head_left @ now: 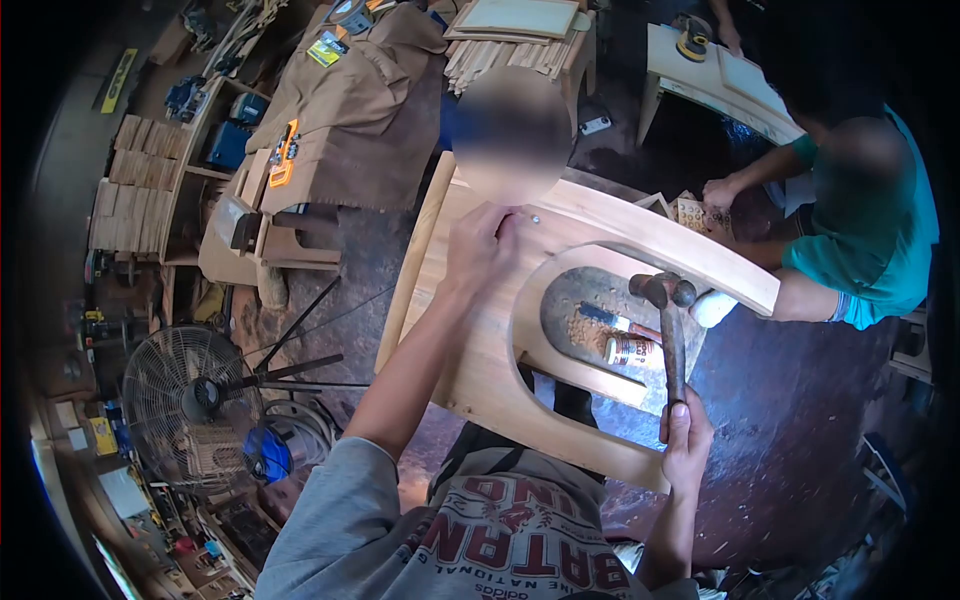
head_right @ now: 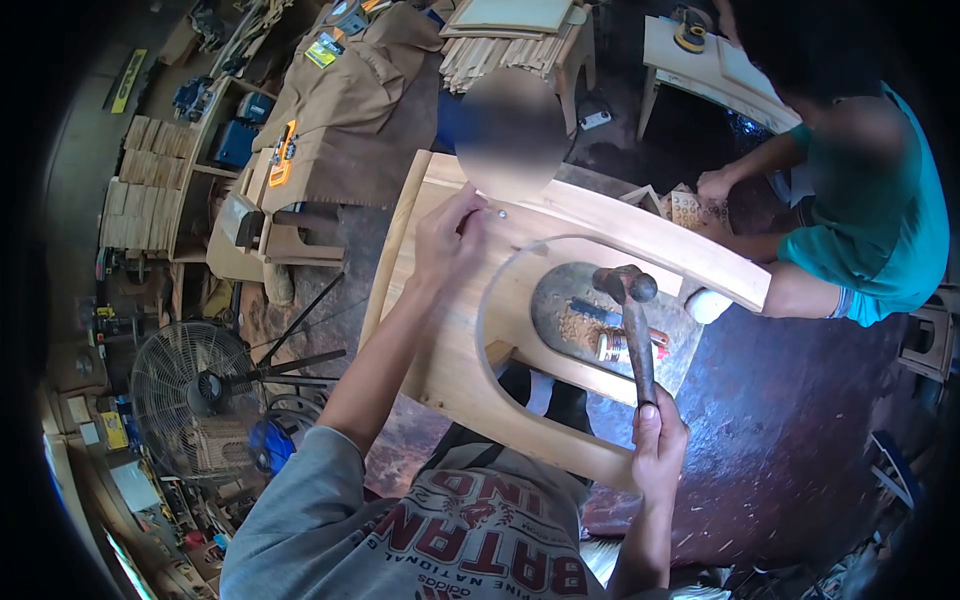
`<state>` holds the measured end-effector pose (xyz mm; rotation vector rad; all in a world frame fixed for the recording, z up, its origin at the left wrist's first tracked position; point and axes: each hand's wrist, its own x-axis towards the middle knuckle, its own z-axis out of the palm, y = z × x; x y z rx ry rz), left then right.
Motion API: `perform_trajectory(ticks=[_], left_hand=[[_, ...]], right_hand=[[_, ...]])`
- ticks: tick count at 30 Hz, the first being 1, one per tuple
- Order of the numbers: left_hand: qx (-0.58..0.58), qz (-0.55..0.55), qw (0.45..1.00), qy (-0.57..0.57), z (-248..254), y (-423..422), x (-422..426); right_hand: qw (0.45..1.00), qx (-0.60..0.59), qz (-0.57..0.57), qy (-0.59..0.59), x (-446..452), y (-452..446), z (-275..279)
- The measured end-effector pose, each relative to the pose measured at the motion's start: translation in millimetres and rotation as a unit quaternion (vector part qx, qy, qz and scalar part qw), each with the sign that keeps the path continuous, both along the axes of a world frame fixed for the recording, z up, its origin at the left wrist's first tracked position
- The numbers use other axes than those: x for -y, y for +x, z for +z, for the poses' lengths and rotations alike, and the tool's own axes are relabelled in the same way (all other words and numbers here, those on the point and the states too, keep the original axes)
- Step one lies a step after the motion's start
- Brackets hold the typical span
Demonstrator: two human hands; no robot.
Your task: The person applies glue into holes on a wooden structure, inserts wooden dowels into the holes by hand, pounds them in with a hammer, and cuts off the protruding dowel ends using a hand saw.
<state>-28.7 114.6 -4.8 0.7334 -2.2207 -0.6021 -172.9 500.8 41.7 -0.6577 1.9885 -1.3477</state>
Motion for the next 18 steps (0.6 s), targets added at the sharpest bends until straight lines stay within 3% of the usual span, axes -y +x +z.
perform_trajectory(ticks=[18], left_hand=[[0.027, 0.005, 0.994, -0.108, -5, -1, -4]], right_hand=[[1.000, 0.008, 0.012, 0.004, 9, -12, 8]])
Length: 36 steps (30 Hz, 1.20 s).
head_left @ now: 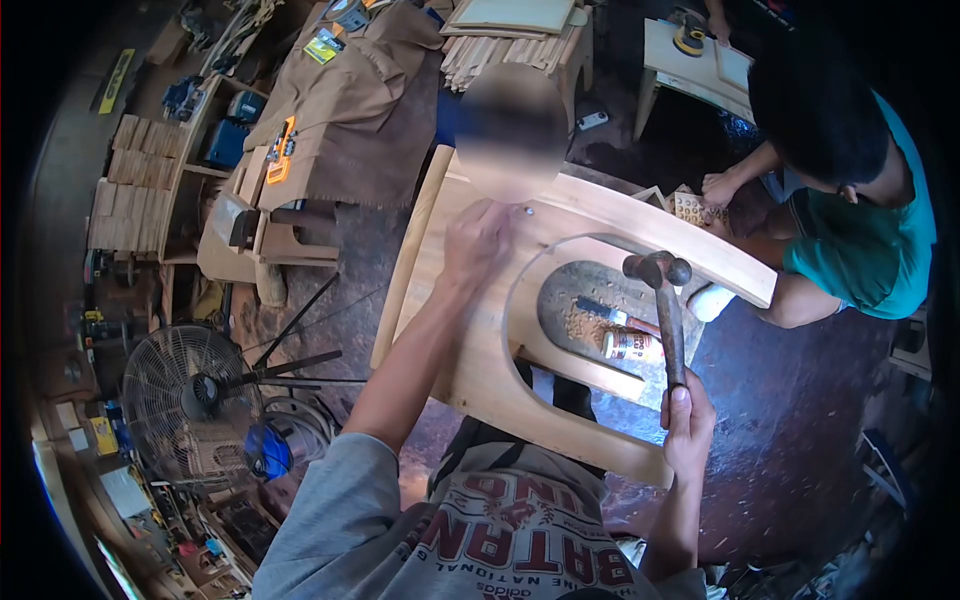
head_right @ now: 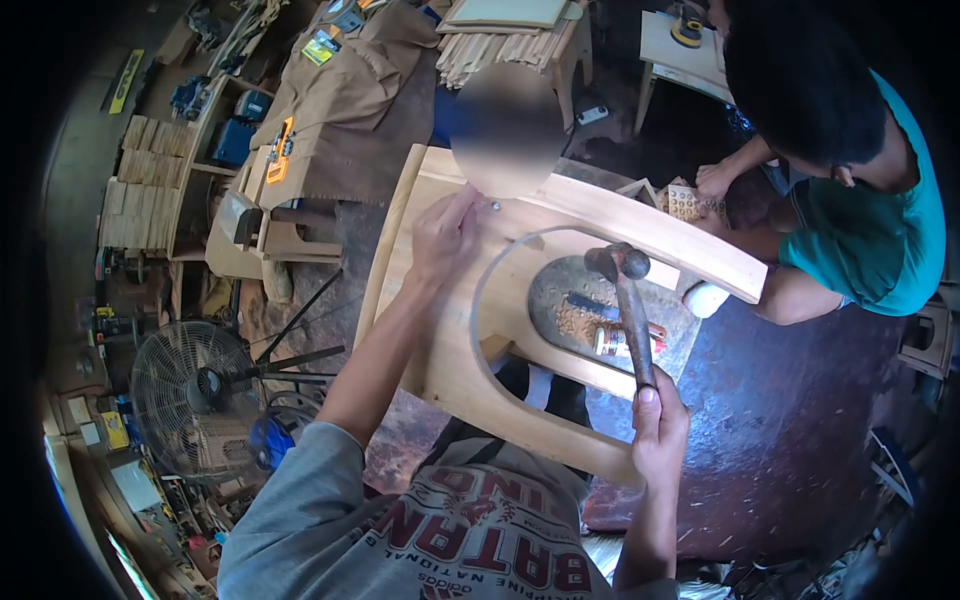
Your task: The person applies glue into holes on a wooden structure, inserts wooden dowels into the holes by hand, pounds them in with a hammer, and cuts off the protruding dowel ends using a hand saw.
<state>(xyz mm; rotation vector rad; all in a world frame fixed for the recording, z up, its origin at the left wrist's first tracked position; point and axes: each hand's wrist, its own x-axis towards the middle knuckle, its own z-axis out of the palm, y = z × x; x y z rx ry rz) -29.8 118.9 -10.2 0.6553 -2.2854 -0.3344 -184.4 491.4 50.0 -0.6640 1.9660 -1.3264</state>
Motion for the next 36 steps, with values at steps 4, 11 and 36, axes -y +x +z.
perform_trajectory(ticks=[4, 11, 36], left_hand=[[0.033, -0.018, 0.999, -0.024, 4, 2, 3], [-0.036, 0.029, 0.995, 0.094, 0, 10, 0], [-0.158, 0.193, 0.949, 0.194, 10, 54, -25]], right_hand=[[1.000, 0.009, 0.020, 0.013, 29, 0, 5], [0.987, -0.126, 0.095, 0.022, 87, -2, 15], [0.961, -0.258, 0.095, -0.008, 157, 51, 12]])
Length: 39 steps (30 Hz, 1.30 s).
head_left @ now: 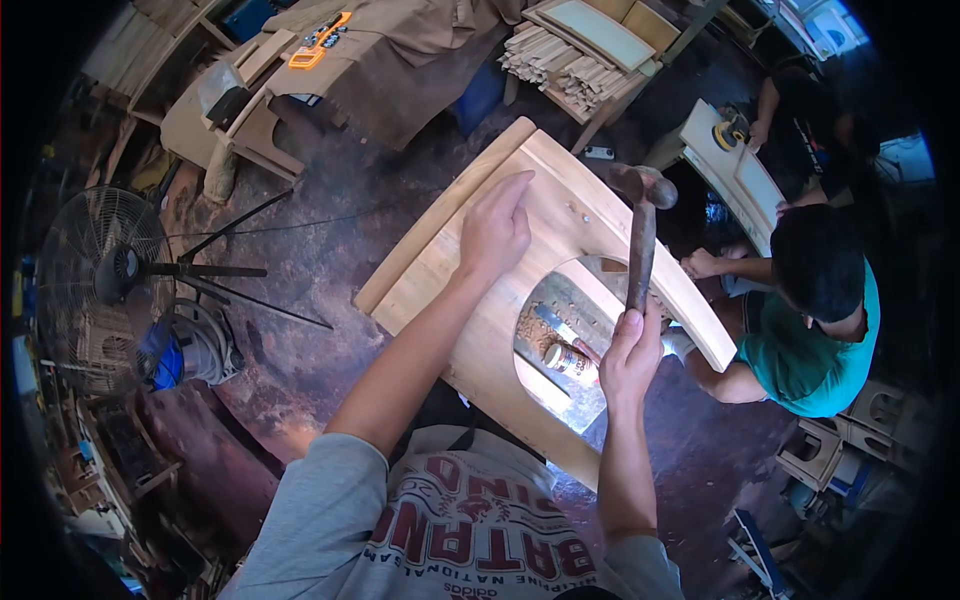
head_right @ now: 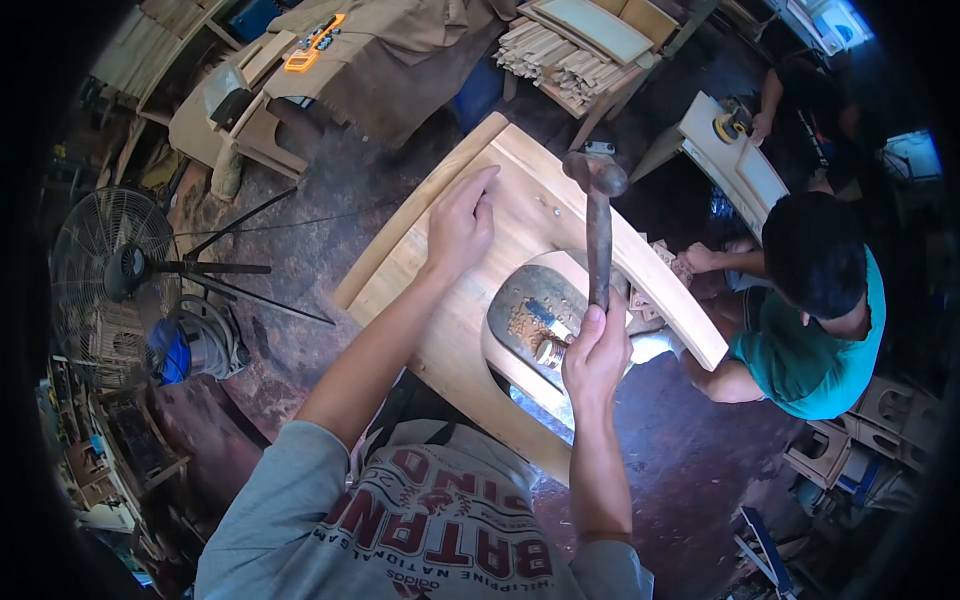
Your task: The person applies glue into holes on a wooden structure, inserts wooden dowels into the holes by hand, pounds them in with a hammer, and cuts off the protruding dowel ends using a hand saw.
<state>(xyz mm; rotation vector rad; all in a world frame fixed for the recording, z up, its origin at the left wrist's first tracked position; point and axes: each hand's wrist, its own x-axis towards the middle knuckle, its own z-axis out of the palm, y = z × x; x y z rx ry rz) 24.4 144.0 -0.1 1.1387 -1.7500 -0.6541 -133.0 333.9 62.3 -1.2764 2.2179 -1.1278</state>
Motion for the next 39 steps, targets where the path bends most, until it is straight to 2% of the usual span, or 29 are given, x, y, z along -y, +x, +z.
perform_trajectory(ticks=[1, 3, 5, 6, 10, 13, 14, 15, 17, 19, 21, 23, 25, 29, 30, 33, 35, 37, 38, 39], left_hand=[[-0.001, 0.001, 1.000, 0.000, 1, 1, 0], [0.019, 0.003, 1.000, -0.013, 2, 0, -1], [0.025, 0.002, 1.000, -0.015, 1, 0, 0], [0.034, -0.002, 0.999, -0.016, 1, 0, -1], [0.041, 0.006, 0.999, -0.033, -3, 1, 0], [0.038, 0.006, 0.999, -0.015, 0, 0, 1], [0.035, 0.006, 0.999, -0.019, 1, 0, 2], [0.031, 0.006, 0.999, -0.022, 1, 0, 2], [0.031, 0.011, 0.999, -0.006, 1, 1, -2], [0.031, 0.015, 0.999, 0.003, 2, 0, 0], [0.007, 0.022, 1.000, 0.009, -1, 1, -1], [0.011, 0.018, 1.000, 0.011, -1, 2, -2], [0.012, 0.009, 1.000, 0.007, 0, 2, 0], [-0.025, -0.015, 0.999, 0.018, -1, 8, 5], [-0.028, -0.023, 0.999, 0.028, 0, 10, 4], [-0.020, -0.051, 0.996, 0.076, 6, 19, 4], [-0.012, -0.096, 0.994, 0.058, 7, 34, 9], [0.007, -0.143, 0.988, 0.057, -5, 61, 9], [0.032, -0.185, 0.982, -0.015, -8, 79, 10], [0.054, -0.226, 0.969, -0.087, -12, 97, 3]], right_hand=[[0.999, 0.019, -0.014, -0.022, -1, 2, 0], [1.000, -0.019, -0.010, -0.005, 1, -3, -5], [0.982, -0.134, 0.060, 0.118, 12, -16, -11], [0.978, -0.146, 0.059, 0.136, 14, -21, -2], [0.993, -0.082, 0.033, 0.072, 10, -13, 19], [0.996, -0.040, 0.013, 0.080, 7, -3, 20], [0.992, -0.103, 0.031, 0.067, 8, -9, 1], [0.992, -0.104, 0.033, 0.066, 11, -13, -9], [0.979, -0.159, 0.054, 0.119, 17, -18, -15], [0.980, -0.165, 0.052, 0.099, 15, -15, -4], [0.991, -0.085, 0.017, 0.100, 5, -2, 2], [0.991, -0.103, 0.006, 0.086, -1, 4, -2], [0.983, -0.127, 0.012, 0.134, -2, 11, -4], [0.988, -0.133, -0.030, 0.069, -6, 32, -25], [0.983, -0.106, -0.037, 0.148, 4, 33, -17], [0.975, -0.169, -0.034, 0.142, 18, 37, 7], [0.973, -0.187, -0.052, 0.124, -2, 58, 26], [0.981, -0.051, -0.104, 0.156, -45, 104, 55], [0.993, -0.031, -0.087, 0.068, -77, 118, 42], [0.996, -0.010, -0.077, 0.049, -109, 139, 35]])
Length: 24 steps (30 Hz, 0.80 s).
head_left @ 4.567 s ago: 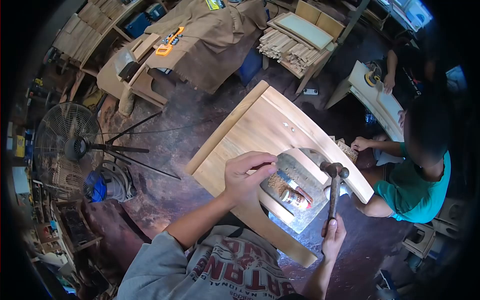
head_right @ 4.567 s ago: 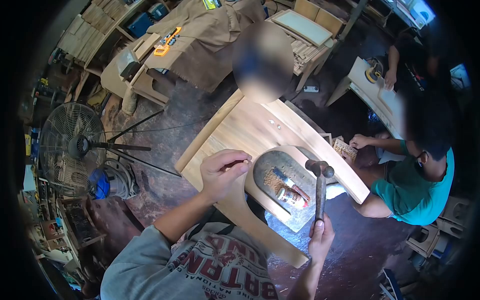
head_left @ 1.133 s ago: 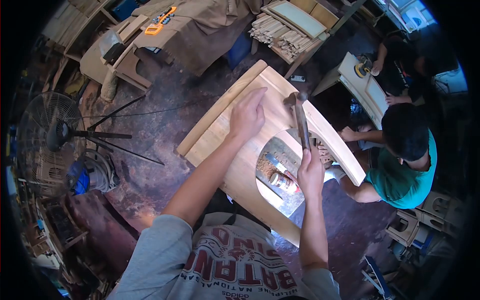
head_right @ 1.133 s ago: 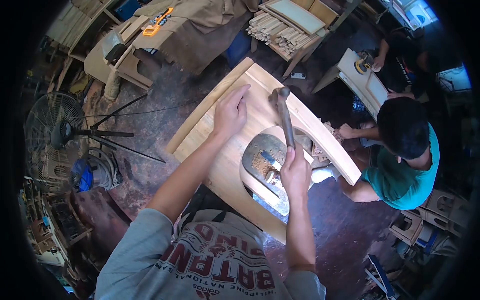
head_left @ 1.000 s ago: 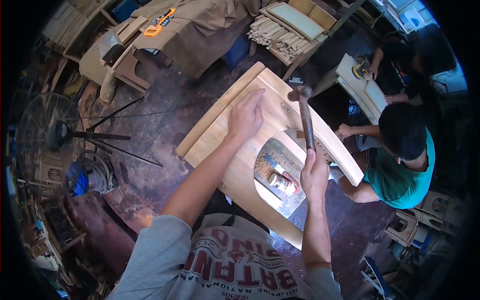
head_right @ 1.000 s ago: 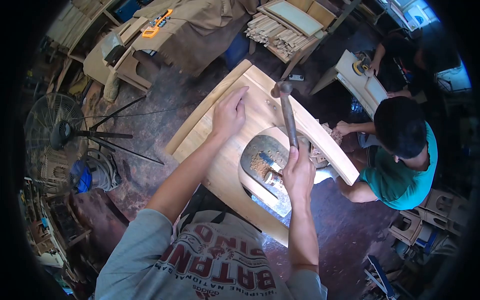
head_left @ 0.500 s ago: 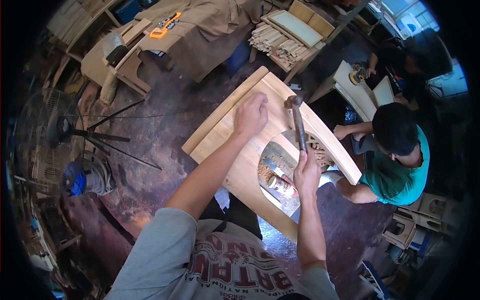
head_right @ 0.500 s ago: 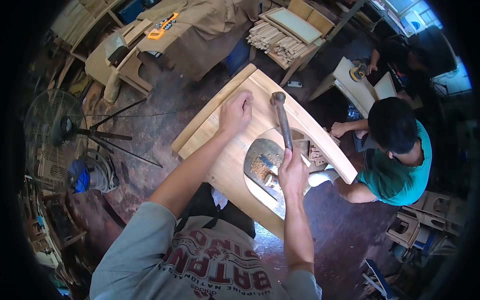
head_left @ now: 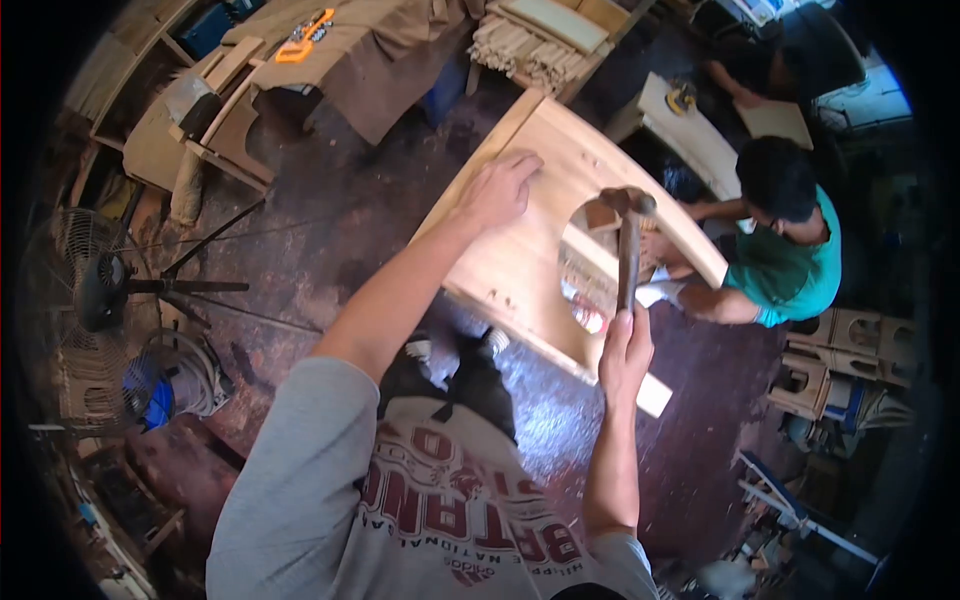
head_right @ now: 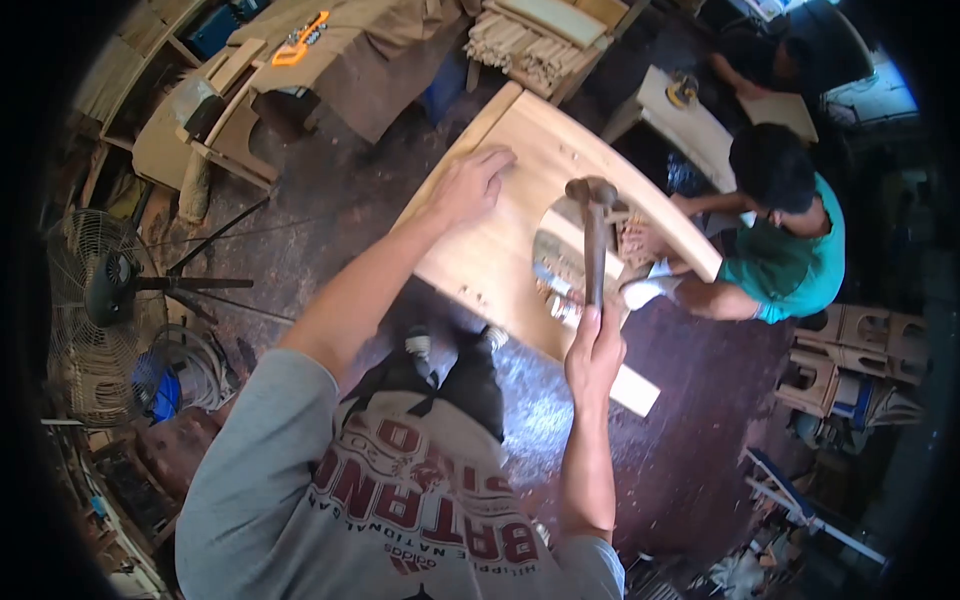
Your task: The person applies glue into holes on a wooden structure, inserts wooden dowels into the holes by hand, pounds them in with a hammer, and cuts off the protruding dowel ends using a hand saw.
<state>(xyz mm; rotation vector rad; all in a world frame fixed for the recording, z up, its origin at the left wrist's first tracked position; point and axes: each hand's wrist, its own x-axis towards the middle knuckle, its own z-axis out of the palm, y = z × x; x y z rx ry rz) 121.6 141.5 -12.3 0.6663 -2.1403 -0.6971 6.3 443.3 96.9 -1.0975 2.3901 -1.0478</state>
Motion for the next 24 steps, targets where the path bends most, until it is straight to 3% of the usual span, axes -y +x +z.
perform_trajectory(ticks=[2, 4, 7, 14, 16, 17, 22, 24], left_hand=[[0.025, 0.011, 1.000, 0.010, 0, 25, -18], [0.040, 0.023, 0.999, 0.009, 2, 33, -21], [0.069, 0.026, 0.997, -0.032, 0, 35, -25], [0.070, 0.041, 0.992, -0.098, -3, 33, -19], [0.080, 0.046, 0.990, -0.102, -3, 34, -18], [0.079, 0.047, 0.990, -0.104, -3, 35, -19], [0.077, 0.047, 0.991, -0.101, -4, 37, -21], [0.084, 0.044, 0.991, -0.099, -4, 37, -20]], right_hand=[[0.999, 0.048, -0.020, -0.011, -67, 48, -33], [0.999, -0.028, -0.015, -0.002, -109, 95, -48], [0.997, -0.002, -0.038, 0.064, -115, 132, -40], [0.997, -0.066, -0.034, -0.014, -100, 147, -44], [0.985, -0.072, -0.014, 0.158, -92, 149, -46], [0.983, -0.040, -0.013, 0.176, -88, 149, -44], [0.990, -0.016, -0.043, 0.134, -90, 160, -30], [0.995, -0.057, -0.050, 0.063, -96, 163, -34]])
